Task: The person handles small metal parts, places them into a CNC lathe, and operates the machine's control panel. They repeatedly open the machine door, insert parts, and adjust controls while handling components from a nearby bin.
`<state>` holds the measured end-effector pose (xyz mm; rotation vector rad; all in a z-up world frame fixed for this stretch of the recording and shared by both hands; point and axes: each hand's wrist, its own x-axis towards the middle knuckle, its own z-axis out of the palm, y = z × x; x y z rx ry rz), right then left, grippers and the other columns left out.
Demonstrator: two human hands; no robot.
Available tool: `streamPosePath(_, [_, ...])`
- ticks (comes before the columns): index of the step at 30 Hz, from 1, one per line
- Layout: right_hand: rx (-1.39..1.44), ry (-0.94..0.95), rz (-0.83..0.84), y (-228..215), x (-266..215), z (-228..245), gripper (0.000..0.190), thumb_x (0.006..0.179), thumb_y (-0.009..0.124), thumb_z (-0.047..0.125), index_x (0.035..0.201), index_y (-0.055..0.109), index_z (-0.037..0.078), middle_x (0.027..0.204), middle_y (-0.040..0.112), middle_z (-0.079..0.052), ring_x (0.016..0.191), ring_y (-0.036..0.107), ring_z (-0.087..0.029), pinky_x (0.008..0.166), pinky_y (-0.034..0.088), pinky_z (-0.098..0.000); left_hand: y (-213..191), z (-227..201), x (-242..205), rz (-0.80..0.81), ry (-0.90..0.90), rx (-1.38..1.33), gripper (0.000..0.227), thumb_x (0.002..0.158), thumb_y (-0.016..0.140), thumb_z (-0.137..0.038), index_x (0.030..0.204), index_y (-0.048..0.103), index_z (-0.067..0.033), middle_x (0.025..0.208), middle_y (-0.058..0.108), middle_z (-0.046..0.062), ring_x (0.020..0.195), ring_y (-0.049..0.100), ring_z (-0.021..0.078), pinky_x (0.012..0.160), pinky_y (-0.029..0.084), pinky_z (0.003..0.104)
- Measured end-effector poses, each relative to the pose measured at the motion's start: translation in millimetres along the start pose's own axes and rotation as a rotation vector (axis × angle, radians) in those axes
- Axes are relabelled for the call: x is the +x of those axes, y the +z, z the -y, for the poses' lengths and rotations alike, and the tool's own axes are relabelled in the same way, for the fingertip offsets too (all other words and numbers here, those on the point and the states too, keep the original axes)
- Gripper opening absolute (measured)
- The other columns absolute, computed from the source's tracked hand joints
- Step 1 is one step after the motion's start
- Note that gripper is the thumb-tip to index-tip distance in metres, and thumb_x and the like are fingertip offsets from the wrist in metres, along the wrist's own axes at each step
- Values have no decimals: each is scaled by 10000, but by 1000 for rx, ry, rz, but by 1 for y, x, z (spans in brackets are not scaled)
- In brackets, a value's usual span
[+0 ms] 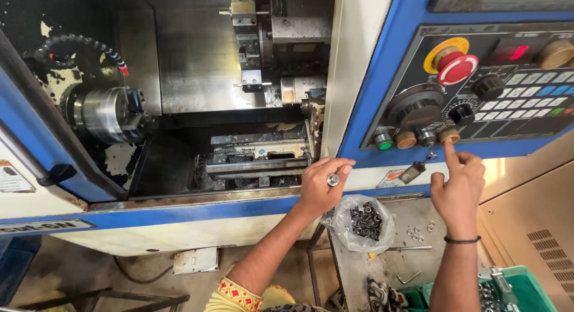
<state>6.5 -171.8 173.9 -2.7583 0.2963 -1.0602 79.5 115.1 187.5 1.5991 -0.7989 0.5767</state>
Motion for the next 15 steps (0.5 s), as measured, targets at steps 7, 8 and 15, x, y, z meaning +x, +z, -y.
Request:
streamPosePath(7, [23, -15, 23, 1, -2, -2, 823, 802, 684, 61, 1603, 506, 128, 1319, 547, -279, 1180, 527, -448, 1003, 449, -517, 2, -2, -5, -2, 29, -49, 121, 1015, 647, -126, 1025, 730, -39, 898, 745, 128, 772, 724, 274, 692, 554, 353])
streamPosePath(8, [21, -10, 34, 0, -2, -3, 823, 795, 691, 66, 1595, 507, 130, 1319, 549, -279, 1184, 527, -450, 997, 451, -517, 2, -3, -6, 6, 22, -40, 123, 1013, 648, -128, 1019, 733, -40, 893, 746, 128, 761, 721, 275, 685, 551, 354])
streamPosePath(15, [-1, 25, 62, -5, 1, 3, 833, 789, 708, 75, 1591, 495, 145, 1347, 556, -271, 1199, 541, -439, 976, 457, -524, 0, -4, -4, 16, 15, -25, 129, 1002, 653, -134, 1015, 741, -41, 858, 738, 129, 748, 721, 277, 679, 549, 359])
